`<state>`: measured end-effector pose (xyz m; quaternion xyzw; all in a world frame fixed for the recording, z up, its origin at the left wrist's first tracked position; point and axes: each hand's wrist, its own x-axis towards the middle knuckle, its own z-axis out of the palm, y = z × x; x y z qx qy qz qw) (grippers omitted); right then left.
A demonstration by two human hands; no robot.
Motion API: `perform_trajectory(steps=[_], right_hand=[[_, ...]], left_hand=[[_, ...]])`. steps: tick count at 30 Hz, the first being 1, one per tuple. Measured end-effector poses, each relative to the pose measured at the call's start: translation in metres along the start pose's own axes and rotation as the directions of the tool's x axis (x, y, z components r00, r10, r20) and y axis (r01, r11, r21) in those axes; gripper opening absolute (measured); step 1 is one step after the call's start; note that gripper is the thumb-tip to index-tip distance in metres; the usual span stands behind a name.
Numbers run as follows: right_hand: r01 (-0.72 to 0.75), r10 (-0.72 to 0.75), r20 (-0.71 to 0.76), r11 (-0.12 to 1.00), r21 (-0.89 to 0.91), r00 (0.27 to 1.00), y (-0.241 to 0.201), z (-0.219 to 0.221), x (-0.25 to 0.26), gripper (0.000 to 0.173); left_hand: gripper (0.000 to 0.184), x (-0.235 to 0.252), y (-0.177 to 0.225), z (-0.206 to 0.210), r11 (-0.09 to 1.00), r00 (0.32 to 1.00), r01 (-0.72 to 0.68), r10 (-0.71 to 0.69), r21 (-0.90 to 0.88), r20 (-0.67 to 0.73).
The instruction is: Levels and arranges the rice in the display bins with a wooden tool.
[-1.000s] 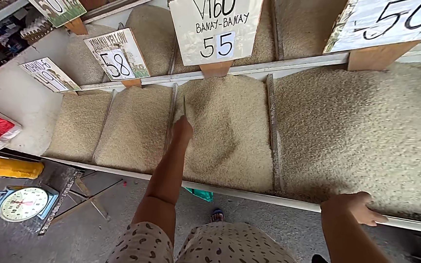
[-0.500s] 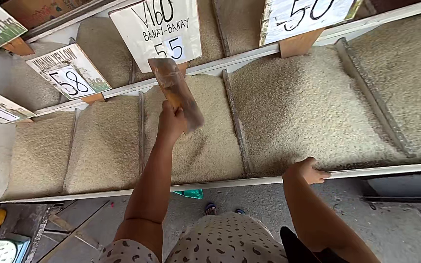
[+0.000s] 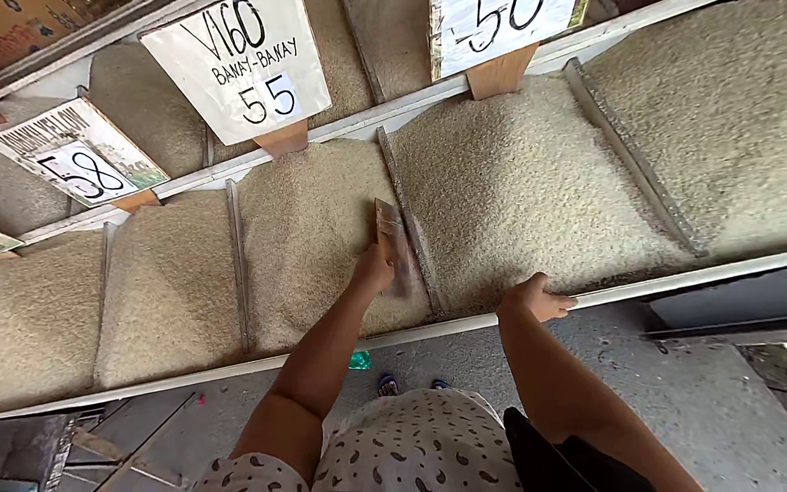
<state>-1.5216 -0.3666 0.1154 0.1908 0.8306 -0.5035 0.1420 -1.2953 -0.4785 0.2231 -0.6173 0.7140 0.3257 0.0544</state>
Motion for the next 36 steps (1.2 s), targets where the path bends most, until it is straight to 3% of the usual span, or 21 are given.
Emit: perform_trajectory(steps=[6,10,12,15,20,23,26,30,33,36], right_hand=[[0.0,-0.001,0.01,0.999,0.037,1.0,0.0,0.001,0.003,0.085],[0.004,-0.004,0.003,1.0,0.019,1.0,0.0,0.002,0.004,0.086],[0.019,-0.019,0.011,1.0,0.016,1.0,-0.001,0.0,0.004,0.086],[0.026,-0.026,0.008,1.0,0.01,1.0,-0.001,0.0,0.004,0.086],[-0.002,0.002,0.008,1.0,-0.008,1.0,-0.005,0.0,0.005,0.086],[0.0,0.0,0.0,1.0,0.001,1.0,-0.003,0.002,0.006,0.086],[0.002,-0.002,0.012,1.0,-0.002,1.0,-0.003,0.002,0.006,0.087],[-0.006,0.007,0.029,1.0,-0.018,1.0,-0.003,-0.001,0.006,0.088],[-0.015,0.016,0.035,0.999,-0.035,0.999,-0.004,-0.001,0.007,0.089],[-0.011,0.012,0.028,0.999,-0.054,1.0,-0.003,0.0,0.008,0.089]], left_hand=[[0.043,0.02,-0.067,-0.107,0.999,0.973,0.046,-0.051,-0.027,-0.227],[0.039,0.01,-0.06,-0.151,0.993,0.926,0.071,-0.102,-0.098,-0.364],[0.04,0.009,-0.033,-0.146,0.989,0.926,0.028,-0.08,-0.143,-0.368],[0.044,0.034,0.015,-0.106,0.99,0.957,-0.025,-0.015,-0.137,-0.288],[0.053,0.09,0.068,-0.036,1.0,0.987,0.028,-0.028,-0.003,-0.159],[0.05,0.105,0.055,-0.046,0.998,0.985,0.058,-0.052,0.031,-0.167],[0.046,0.109,0.003,-0.085,0.996,0.962,0.071,-0.081,-0.047,-0.261],[0.045,0.069,-0.058,-0.139,0.973,0.896,0.146,-0.207,-0.18,-0.394],[0.041,0.045,-0.041,-0.148,0.965,0.852,0.138,-0.23,-0.222,-0.47],[0.043,0.055,0.015,-0.129,0.974,0.904,0.057,-0.143,-0.218,-0.404]])
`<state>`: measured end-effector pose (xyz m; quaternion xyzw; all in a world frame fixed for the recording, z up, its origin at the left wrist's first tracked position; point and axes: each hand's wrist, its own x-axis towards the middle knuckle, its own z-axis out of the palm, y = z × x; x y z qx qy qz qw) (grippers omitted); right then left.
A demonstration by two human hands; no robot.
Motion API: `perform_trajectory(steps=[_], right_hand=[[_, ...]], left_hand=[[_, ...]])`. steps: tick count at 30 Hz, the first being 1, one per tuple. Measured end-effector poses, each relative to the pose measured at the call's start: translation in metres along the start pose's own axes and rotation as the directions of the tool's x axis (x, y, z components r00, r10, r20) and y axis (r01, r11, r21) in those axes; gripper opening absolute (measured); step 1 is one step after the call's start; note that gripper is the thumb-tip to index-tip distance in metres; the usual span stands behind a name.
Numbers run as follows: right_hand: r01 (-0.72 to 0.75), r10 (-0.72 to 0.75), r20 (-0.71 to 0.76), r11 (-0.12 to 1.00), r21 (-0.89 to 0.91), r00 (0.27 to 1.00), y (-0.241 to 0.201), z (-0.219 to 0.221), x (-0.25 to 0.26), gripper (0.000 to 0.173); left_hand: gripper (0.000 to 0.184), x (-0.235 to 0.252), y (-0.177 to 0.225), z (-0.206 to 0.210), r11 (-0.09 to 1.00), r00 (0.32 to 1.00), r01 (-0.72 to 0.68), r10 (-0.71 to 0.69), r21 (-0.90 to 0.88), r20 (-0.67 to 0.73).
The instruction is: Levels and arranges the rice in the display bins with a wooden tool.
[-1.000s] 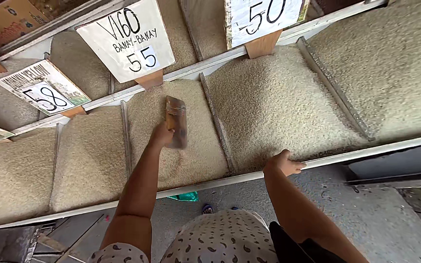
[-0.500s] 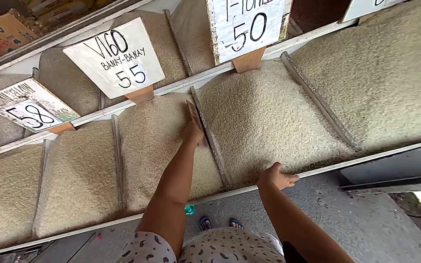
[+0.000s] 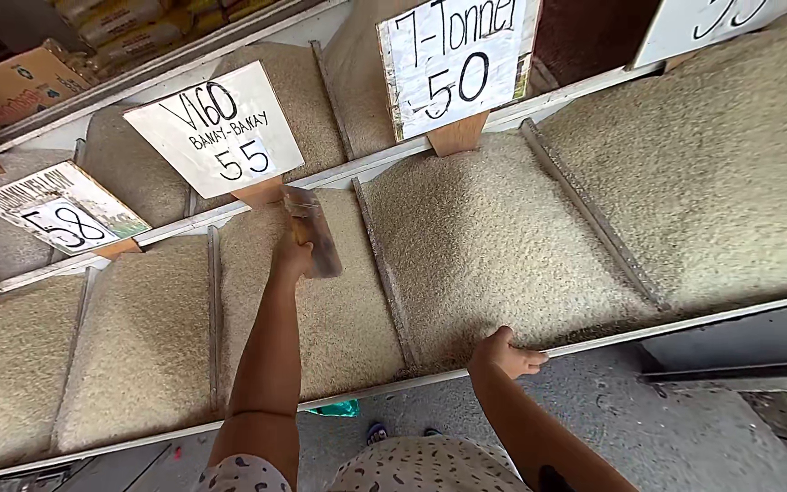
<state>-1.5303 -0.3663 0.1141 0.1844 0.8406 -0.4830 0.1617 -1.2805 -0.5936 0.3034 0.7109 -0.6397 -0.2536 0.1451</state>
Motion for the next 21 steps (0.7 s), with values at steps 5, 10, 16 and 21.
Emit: perform_trajectory(steps=[5,10,16,21], right_hand=[[-0.006,0.006,0.008,1.0,-0.006,1.0,0.0,-0.001,-0.001,0.09],[-0.003,0.004,0.026,1.0,-0.007,1.0,0.001,-0.004,-0.002,0.089],[-0.001,0.002,0.035,1.0,-0.002,0.999,0.001,-0.002,0.0,0.09],[0.004,-0.004,0.046,1.0,0.0,0.999,0.0,-0.006,-0.001,0.089]], left_hand=[[0.047,0.036,0.054,0.091,0.982,0.982,-0.067,0.033,0.179,0.184],[0.048,0.059,0.018,0.08,0.978,0.989,0.027,-0.055,0.205,0.134],[0.038,-0.004,-0.003,0.004,0.986,0.997,0.038,-0.026,0.165,-0.072],[0.036,-0.038,0.058,0.043,0.955,0.988,-0.154,0.15,0.255,0.035]])
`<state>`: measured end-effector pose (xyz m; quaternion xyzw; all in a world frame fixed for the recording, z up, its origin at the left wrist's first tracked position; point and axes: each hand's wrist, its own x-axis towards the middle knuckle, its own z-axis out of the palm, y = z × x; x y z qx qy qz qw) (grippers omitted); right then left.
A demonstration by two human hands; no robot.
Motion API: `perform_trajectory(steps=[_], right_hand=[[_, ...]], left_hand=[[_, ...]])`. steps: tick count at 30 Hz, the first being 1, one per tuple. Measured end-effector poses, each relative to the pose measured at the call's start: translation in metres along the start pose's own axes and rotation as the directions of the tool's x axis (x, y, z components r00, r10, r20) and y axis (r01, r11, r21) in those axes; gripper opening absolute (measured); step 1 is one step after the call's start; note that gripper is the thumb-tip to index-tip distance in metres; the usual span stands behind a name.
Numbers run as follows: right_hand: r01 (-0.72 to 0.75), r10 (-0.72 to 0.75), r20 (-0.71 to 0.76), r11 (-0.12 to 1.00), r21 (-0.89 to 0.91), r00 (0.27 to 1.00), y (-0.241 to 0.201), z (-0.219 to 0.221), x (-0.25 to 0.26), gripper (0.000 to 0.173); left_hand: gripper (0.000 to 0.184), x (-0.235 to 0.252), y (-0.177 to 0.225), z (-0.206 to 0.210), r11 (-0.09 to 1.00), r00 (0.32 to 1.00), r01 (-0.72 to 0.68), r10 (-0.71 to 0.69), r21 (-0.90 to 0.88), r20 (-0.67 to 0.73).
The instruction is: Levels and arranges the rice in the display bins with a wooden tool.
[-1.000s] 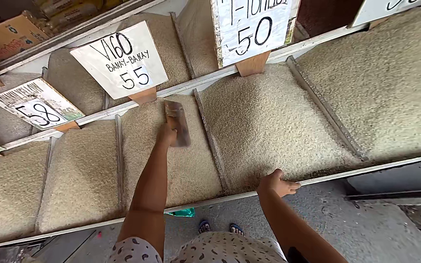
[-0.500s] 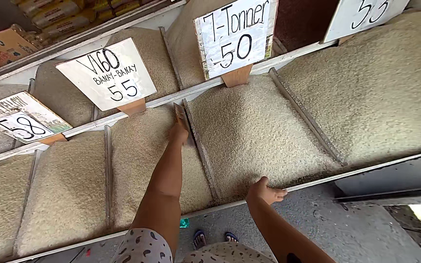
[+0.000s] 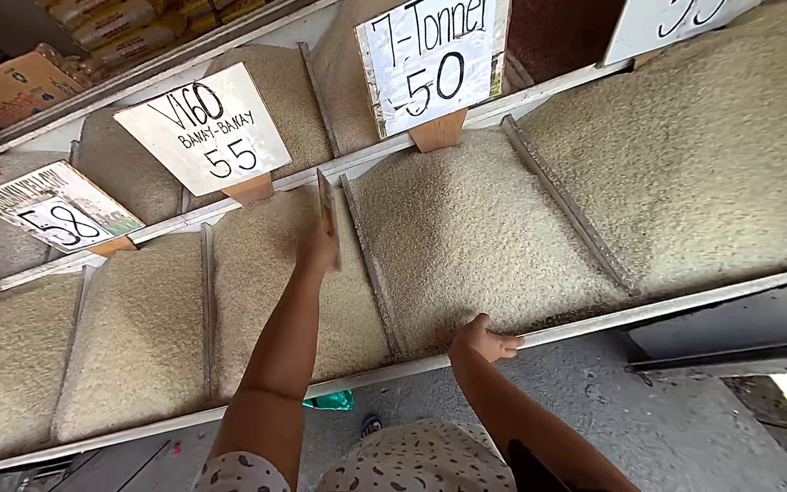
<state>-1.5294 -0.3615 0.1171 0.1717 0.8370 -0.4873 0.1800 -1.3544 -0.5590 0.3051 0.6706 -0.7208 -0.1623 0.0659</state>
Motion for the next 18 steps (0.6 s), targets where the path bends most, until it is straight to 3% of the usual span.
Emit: perform_trajectory(steps=[5,9,14,18], right_hand=[[0.012,-0.011,-0.005,1.0,0.015,1.0,0.003,0.0,0.001,0.088],[0.006,-0.006,0.004,1.0,0.019,1.0,0.003,0.001,0.001,0.088],[0.007,-0.007,0.015,1.0,0.023,1.0,0.002,-0.001,0.001,0.087],[0.01,-0.01,0.033,1.0,0.028,0.999,0.003,-0.005,0.001,0.086]], left_hand=[[0.035,0.011,0.031,0.055,0.98,0.993,-0.101,0.089,0.17,0.079],[0.029,-0.022,0.042,0.054,0.968,0.973,-0.174,0.141,0.183,0.181],[0.044,-0.052,0.044,0.045,0.999,0.985,-0.041,0.038,0.019,0.167],[0.045,-0.069,0.04,0.078,0.999,0.976,0.006,-0.017,0.051,0.216]])
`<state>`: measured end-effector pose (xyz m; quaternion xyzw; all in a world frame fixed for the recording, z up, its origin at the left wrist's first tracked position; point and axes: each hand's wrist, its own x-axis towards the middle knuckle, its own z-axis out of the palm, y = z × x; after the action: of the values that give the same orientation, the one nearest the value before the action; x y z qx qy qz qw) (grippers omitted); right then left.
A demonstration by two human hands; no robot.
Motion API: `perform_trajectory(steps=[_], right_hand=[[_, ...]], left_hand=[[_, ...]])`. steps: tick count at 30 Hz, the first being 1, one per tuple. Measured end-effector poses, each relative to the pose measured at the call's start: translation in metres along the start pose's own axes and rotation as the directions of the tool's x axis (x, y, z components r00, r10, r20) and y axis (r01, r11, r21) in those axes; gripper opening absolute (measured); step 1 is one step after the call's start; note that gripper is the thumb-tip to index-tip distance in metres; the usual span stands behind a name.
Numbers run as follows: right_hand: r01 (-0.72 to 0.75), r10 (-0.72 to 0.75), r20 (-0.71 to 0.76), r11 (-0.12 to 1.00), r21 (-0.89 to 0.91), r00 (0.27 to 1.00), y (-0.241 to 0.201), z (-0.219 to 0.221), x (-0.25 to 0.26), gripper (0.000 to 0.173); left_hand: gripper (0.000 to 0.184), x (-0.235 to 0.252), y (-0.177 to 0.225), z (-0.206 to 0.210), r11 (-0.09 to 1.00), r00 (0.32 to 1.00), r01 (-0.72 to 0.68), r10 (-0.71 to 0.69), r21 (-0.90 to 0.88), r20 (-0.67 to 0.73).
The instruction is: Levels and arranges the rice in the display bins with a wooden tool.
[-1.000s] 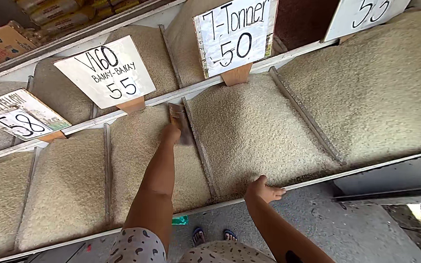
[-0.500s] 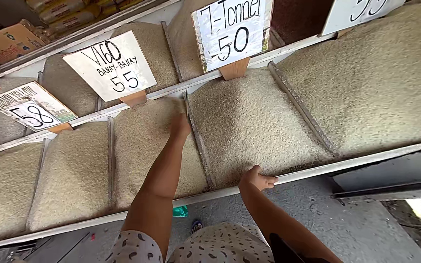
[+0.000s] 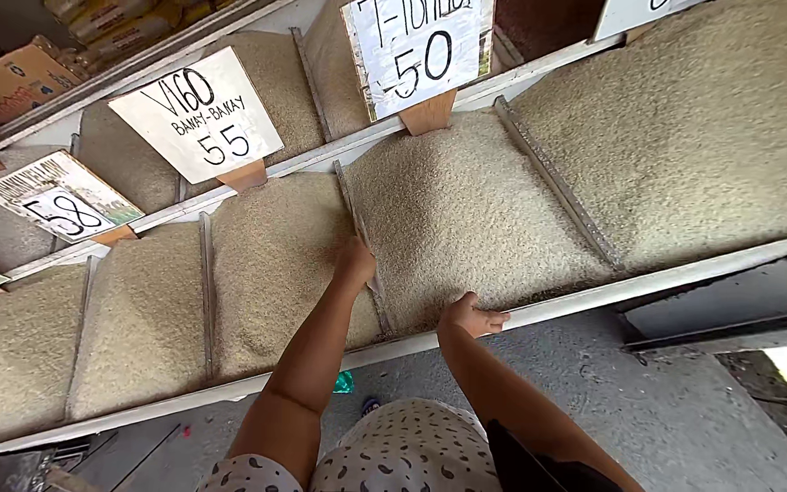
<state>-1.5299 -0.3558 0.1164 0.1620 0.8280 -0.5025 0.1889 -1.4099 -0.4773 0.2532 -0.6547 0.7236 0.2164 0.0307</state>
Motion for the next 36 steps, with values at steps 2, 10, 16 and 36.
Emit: perform_trajectory(steps=[2,10,16,36], right_hand=[[-0.001,0.001,0.002,1.0,-0.002,1.0,0.0,0.0,0.0,0.087],[-0.008,0.008,-0.002,1.0,-0.009,1.0,0.0,0.001,0.001,0.087],[-0.004,0.004,0.002,1.0,-0.007,1.0,0.002,0.001,0.002,0.087],[0.014,-0.015,-0.019,1.0,-0.012,1.0,0.002,0.002,-0.001,0.084]], left_hand=[[0.049,-0.004,-0.002,0.017,0.998,1.0,0.028,-0.028,0.051,0.003],[0.059,-0.006,0.069,0.015,0.996,0.998,0.027,-0.031,0.081,0.046],[0.05,-0.009,0.116,-0.056,0.987,0.976,-0.157,0.15,-0.031,-0.158],[0.048,0.017,-0.109,-0.018,0.992,0.993,0.109,-0.112,-0.06,-0.048]])
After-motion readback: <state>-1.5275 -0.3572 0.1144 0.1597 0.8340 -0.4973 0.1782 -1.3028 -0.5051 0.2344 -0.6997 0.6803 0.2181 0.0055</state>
